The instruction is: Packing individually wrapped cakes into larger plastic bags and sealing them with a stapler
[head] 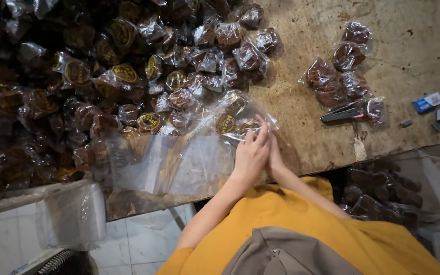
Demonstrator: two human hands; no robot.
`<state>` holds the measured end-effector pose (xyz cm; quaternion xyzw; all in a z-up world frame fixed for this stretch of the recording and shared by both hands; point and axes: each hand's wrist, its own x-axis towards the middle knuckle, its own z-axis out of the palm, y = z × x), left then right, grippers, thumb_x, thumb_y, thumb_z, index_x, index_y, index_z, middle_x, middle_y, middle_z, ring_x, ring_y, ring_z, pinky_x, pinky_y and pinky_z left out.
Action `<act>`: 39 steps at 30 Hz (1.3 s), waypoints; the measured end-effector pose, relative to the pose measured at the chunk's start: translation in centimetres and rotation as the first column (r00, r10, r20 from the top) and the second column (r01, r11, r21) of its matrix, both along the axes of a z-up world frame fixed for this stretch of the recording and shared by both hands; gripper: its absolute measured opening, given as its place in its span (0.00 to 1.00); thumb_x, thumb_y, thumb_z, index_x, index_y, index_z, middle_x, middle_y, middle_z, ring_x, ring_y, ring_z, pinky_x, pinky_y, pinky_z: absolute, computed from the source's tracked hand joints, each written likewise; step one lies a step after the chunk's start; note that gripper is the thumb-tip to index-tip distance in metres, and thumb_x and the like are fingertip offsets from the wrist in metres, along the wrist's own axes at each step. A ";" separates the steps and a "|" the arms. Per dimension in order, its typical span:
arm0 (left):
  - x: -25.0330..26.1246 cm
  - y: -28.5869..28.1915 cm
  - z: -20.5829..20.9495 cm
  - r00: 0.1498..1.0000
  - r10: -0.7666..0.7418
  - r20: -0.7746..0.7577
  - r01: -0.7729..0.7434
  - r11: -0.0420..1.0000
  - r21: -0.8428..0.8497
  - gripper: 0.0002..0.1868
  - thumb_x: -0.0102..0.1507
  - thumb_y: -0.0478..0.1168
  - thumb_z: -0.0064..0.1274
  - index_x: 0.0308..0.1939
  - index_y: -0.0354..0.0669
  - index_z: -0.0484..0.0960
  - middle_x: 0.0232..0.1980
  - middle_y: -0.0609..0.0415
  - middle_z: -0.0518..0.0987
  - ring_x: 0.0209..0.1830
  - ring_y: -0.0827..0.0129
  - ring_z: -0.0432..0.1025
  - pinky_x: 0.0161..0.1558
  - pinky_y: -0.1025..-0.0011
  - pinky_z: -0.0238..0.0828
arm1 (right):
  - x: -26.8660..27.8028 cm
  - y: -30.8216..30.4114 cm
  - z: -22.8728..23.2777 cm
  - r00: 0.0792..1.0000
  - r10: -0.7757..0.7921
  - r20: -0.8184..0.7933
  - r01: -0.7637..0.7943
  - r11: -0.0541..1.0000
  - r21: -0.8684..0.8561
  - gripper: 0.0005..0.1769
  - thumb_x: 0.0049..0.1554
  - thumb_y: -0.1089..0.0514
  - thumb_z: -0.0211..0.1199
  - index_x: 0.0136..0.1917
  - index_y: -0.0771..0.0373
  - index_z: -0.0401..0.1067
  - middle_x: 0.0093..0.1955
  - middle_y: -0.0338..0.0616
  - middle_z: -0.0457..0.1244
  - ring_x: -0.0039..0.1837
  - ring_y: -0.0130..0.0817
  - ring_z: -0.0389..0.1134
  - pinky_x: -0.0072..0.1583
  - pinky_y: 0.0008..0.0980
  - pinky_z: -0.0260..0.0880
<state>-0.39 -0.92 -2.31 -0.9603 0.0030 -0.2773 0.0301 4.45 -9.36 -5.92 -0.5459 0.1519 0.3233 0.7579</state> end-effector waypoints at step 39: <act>-0.1 12.6 -1.2 0.997 -0.050 -0.061 -0.077 -0.423 -0.903 0.56 0.52 0.30 0.70 0.79 0.32 0.54 0.77 0.25 0.56 0.67 0.48 0.67 0.63 0.60 0.68 | 4.6 1.0 -5.5 0.286 0.906 0.311 0.066 0.306 -0.950 0.25 0.54 0.34 0.60 0.61 0.42 0.72 0.69 0.42 0.60 0.75 0.43 0.55 0.70 0.55 0.55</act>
